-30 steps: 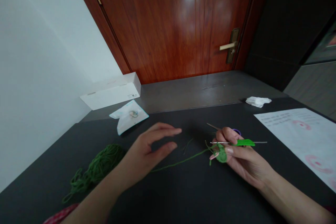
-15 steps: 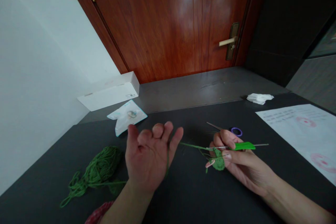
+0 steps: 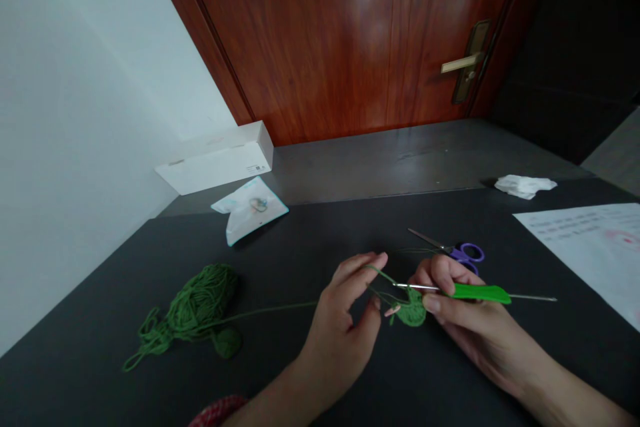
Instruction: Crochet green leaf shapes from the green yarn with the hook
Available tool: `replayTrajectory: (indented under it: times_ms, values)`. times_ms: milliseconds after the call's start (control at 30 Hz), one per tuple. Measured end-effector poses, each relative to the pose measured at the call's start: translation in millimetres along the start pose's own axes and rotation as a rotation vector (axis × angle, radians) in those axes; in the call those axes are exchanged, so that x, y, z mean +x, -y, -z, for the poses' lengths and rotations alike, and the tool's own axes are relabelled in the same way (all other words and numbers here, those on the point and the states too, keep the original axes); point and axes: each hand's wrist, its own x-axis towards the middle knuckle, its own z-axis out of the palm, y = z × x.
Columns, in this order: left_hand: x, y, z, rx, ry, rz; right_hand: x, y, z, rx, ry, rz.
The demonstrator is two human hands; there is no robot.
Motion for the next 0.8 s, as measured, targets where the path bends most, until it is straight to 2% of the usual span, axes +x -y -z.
replayTrajectory:
  times_ms: [167,300,467,633,800]
  values:
    - [-6,-1,-11.5,-0.567,0.091,0.414,-2,-6,-2,-0.134,-0.044,0.03]
    - [-6,-10,-11.9,-0.748,0.033,0.577,-2,-12,0,-0.202,-0.092,0.098]
    - [-3,-17,-9.2,-0.875,-0.026,0.614,-3,-20,-1,-0.257,-0.123,0.204]
    - [-5,-16,-9.8,-0.999,-0.032,0.597,-6,-28,-2,-0.33,-0.141,0.317]
    - [-8,-14,-13.5,-0.928,-0.087,0.541,-9,-36,-2,-0.395,-0.145,0.402]
